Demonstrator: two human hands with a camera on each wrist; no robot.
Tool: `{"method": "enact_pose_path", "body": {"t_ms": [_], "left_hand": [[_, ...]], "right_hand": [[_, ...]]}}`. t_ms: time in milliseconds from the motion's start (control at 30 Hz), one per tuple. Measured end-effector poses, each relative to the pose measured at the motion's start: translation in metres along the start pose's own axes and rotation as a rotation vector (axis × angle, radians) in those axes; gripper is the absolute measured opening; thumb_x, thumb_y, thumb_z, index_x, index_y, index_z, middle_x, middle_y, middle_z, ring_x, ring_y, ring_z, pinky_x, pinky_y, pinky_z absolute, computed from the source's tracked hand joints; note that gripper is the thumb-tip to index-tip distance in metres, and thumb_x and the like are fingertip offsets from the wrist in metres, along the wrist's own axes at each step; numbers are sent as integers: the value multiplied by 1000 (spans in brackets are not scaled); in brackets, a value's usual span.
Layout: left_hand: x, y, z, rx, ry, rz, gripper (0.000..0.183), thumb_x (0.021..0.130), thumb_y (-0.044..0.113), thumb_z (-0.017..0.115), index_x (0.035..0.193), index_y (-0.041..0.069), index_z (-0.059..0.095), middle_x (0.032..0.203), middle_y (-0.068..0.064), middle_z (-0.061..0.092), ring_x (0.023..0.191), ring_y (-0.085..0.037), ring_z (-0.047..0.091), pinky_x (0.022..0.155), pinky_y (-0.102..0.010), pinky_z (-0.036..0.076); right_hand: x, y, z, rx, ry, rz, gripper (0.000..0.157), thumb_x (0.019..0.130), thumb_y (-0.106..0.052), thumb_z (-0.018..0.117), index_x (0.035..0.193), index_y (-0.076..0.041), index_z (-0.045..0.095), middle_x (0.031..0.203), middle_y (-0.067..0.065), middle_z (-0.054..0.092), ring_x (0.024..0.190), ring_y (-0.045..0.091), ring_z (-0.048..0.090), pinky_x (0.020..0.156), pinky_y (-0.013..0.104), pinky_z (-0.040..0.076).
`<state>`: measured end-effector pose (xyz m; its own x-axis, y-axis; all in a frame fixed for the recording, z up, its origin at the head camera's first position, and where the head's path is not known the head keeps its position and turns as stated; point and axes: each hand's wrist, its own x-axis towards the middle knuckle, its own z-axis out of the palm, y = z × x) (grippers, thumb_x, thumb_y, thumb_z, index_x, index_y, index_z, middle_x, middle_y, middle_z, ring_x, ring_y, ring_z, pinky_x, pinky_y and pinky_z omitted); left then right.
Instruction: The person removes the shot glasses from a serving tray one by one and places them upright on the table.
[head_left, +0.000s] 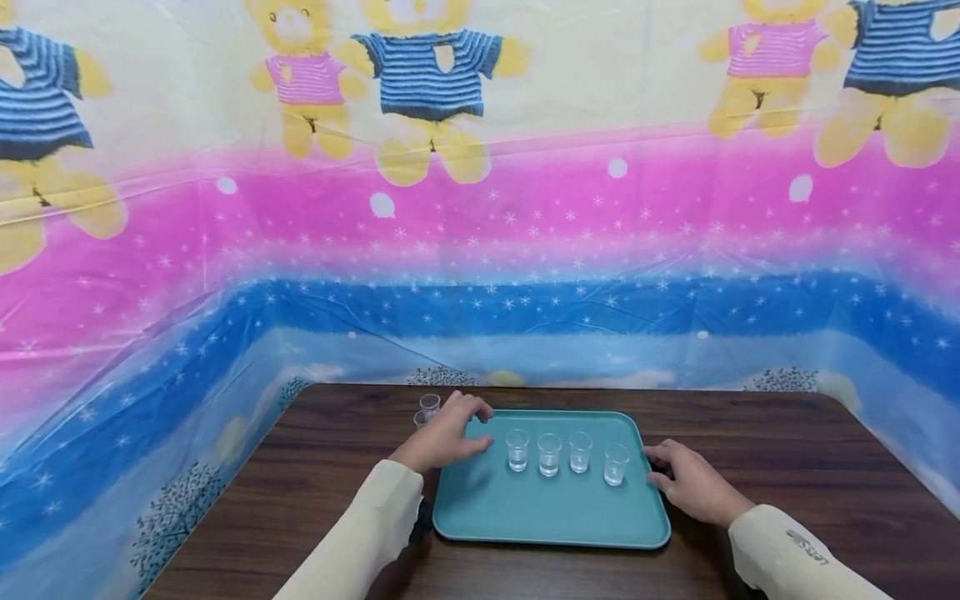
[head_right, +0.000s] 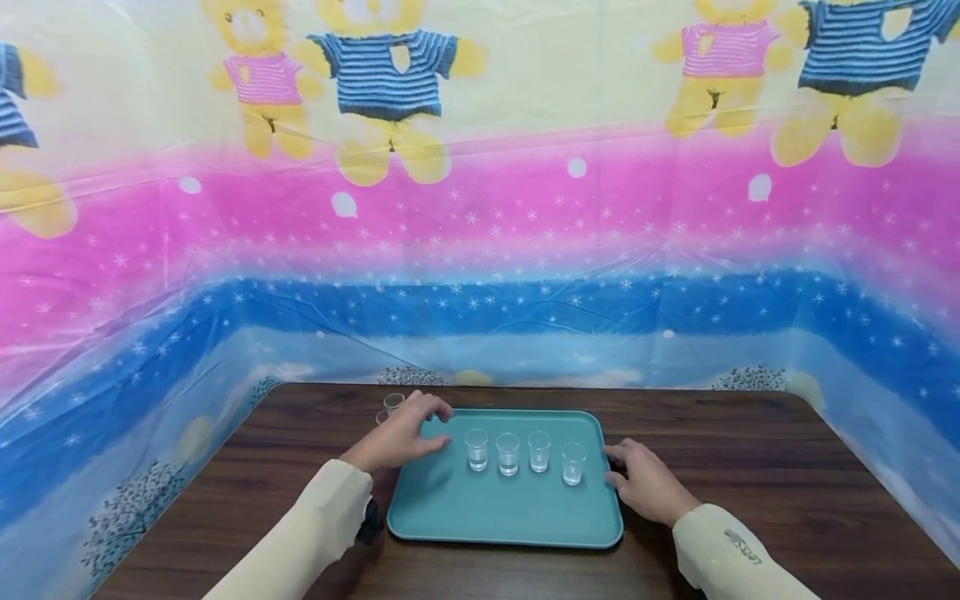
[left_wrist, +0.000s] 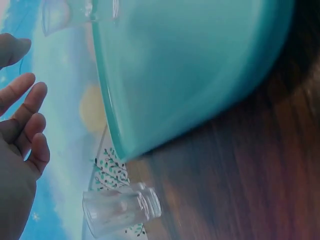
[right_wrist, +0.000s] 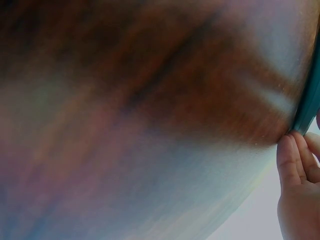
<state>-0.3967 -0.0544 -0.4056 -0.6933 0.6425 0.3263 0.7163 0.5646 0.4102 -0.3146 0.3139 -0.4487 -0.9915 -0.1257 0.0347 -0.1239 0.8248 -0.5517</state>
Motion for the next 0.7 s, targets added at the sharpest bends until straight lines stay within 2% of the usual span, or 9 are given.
{"method": "enact_pose_path", "body": {"t_ms": [133, 267, 500, 700], "left_hand": [[3, 5, 3, -3, -26, 17, 28, 86, 18, 71, 110, 7, 61, 103, -4, 58, 93, -16, 45, 79, -36, 44], [6, 11, 8, 1, -66, 3, 29, 87, 21, 70, 111, 7, 62, 102, -4, 59, 92, -15, 45, 79, -35, 43], [10, 18, 13, -24, -111, -28, 33, 88, 23, 69, 115, 6, 62, 103, -4, 57, 96, -24, 49, 79, -33, 44], [12, 22, 16, -18, -126, -6, 34, 89, 24, 68, 116, 5, 61, 101, -2, 54, 96, -24, 49, 77, -31, 44]], "right_hand": [[0, 1, 1, -4, 4, -2, 42, 89, -4, 64, 129, 2, 54, 98, 3, 53, 87, 15, 54, 69, 34, 47], [0, 1, 1, -6, 3, -11, 42, 89, -4, 64, 129, 3, 54, 97, 3, 53, 87, 15, 54, 69, 34, 46], [-1, 0, 0, -4, 0, -7, 42, 89, -4, 64, 129, 3, 54, 99, 4, 54, 88, 15, 55, 70, 35, 47], [0, 1, 0, -7, -3, -10, 42, 89, -4, 64, 129, 4, 54, 99, 4, 54, 88, 16, 55, 70, 35, 48]]}}
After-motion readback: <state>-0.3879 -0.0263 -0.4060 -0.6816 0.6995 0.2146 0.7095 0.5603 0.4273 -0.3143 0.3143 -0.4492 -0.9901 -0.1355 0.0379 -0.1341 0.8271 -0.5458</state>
